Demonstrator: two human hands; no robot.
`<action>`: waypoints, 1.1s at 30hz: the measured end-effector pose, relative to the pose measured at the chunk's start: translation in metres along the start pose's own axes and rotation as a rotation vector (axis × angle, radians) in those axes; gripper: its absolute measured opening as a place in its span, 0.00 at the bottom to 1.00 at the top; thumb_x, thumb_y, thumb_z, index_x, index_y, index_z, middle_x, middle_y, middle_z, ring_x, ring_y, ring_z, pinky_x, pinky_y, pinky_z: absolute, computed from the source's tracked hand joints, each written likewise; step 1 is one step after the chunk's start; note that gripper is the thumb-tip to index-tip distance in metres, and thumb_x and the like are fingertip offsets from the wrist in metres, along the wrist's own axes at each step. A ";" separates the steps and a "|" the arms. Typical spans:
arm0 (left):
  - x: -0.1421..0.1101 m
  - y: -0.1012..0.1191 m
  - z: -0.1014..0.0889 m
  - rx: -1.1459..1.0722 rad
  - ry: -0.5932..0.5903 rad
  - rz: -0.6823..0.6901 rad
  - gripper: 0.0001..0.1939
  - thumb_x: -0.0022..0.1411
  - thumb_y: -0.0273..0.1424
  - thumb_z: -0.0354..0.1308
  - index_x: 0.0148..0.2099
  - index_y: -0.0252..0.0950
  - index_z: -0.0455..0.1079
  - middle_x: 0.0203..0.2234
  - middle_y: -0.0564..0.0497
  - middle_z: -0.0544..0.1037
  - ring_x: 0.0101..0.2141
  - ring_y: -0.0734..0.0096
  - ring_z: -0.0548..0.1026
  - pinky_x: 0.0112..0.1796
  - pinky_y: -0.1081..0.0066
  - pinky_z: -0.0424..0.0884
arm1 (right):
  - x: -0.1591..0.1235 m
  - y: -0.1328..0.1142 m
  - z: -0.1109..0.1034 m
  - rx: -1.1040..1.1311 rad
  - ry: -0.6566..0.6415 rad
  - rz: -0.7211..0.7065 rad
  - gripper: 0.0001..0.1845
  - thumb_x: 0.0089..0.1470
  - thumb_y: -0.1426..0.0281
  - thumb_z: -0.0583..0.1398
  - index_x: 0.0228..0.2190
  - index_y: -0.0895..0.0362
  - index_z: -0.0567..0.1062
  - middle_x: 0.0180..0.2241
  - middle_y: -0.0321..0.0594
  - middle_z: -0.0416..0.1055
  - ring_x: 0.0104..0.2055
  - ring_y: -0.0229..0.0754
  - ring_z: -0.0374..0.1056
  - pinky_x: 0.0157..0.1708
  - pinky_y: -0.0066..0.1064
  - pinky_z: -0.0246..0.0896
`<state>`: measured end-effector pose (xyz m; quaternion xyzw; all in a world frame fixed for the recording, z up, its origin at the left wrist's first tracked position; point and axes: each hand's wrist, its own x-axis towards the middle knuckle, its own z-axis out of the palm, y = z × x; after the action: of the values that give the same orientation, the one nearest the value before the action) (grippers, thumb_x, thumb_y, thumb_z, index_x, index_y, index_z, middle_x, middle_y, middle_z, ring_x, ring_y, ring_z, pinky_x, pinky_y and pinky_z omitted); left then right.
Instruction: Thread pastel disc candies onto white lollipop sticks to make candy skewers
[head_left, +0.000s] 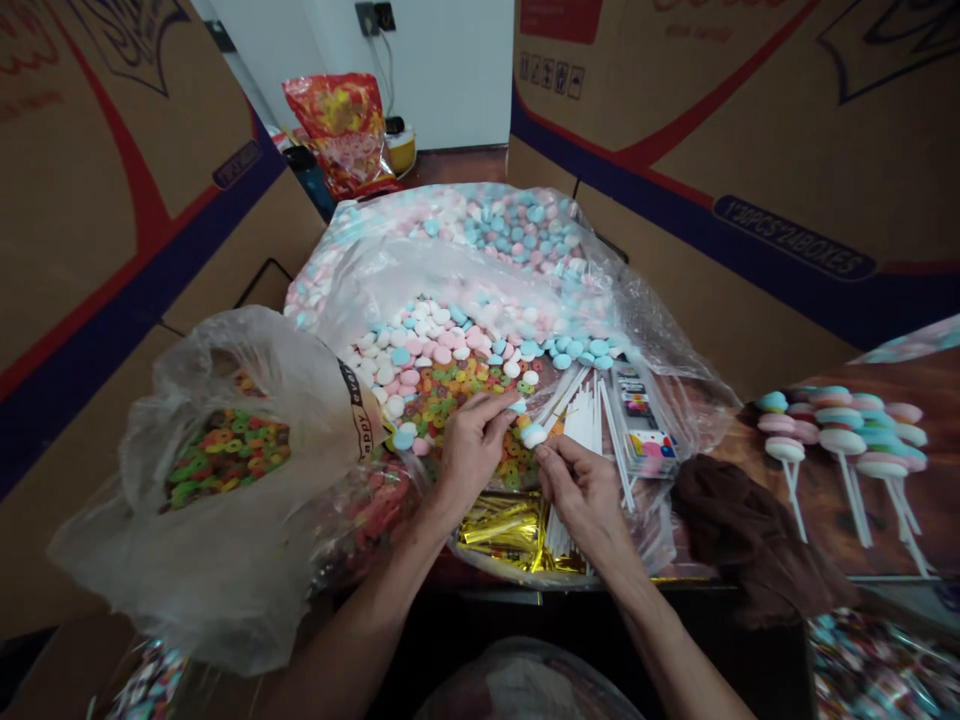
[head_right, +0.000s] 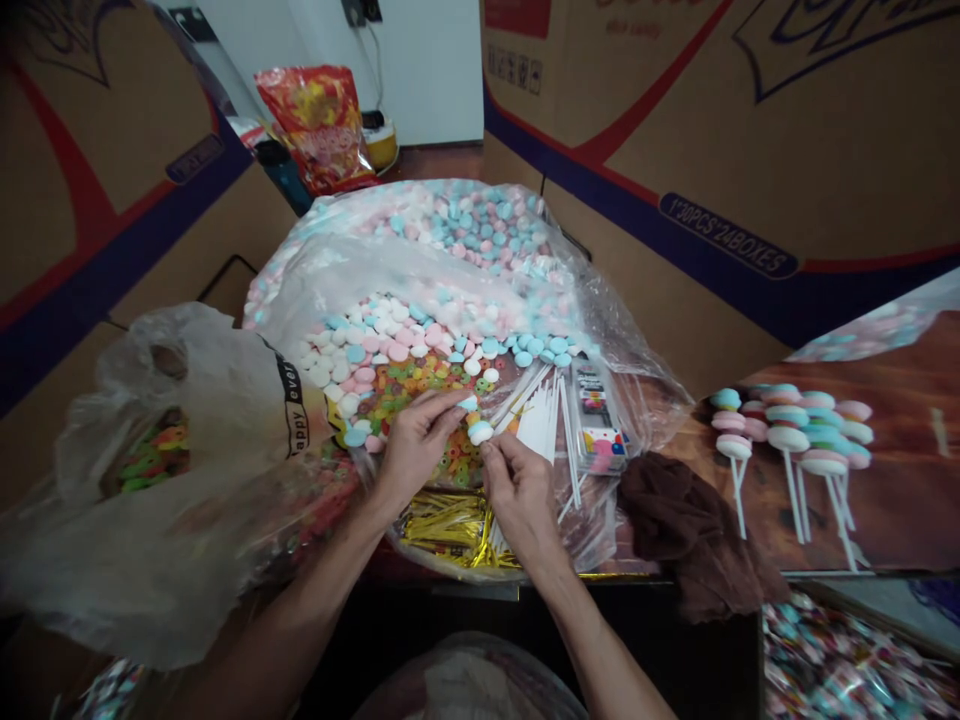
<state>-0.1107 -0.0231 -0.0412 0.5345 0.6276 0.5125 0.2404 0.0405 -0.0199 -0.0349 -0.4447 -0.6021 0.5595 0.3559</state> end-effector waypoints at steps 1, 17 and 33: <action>-0.002 0.001 0.000 0.000 -0.003 -0.004 0.13 0.64 0.28 0.55 0.48 0.37 0.78 0.38 0.47 0.80 0.40 0.68 0.77 0.43 0.69 0.72 | 0.000 0.000 0.002 0.000 0.008 0.001 0.17 0.58 0.59 0.55 0.21 0.54 0.63 0.15 0.28 0.54 0.18 0.33 0.50 0.18 0.26 0.44; 0.001 0.014 0.014 -0.122 -0.158 -0.046 0.16 0.65 0.32 0.54 0.51 0.38 0.77 0.47 0.46 0.80 0.49 0.64 0.76 0.52 0.64 0.71 | 0.010 0.005 -0.002 -0.003 0.117 -0.013 0.18 0.59 0.60 0.57 0.21 0.55 0.66 0.17 0.30 0.60 0.19 0.33 0.52 0.20 0.26 0.48; 0.054 0.010 0.032 0.907 -0.299 0.183 0.16 0.64 0.23 0.49 0.44 0.41 0.77 0.37 0.44 0.77 0.43 0.57 0.72 0.39 0.64 0.67 | 0.004 0.022 -0.026 -0.071 0.191 -0.035 0.17 0.60 0.61 0.57 0.23 0.56 0.67 0.18 0.30 0.61 0.19 0.32 0.52 0.20 0.25 0.48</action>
<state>-0.0961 0.0377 -0.0304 0.7062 0.6966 0.1240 0.0248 0.0656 -0.0074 -0.0538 -0.4979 -0.5925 0.4865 0.4054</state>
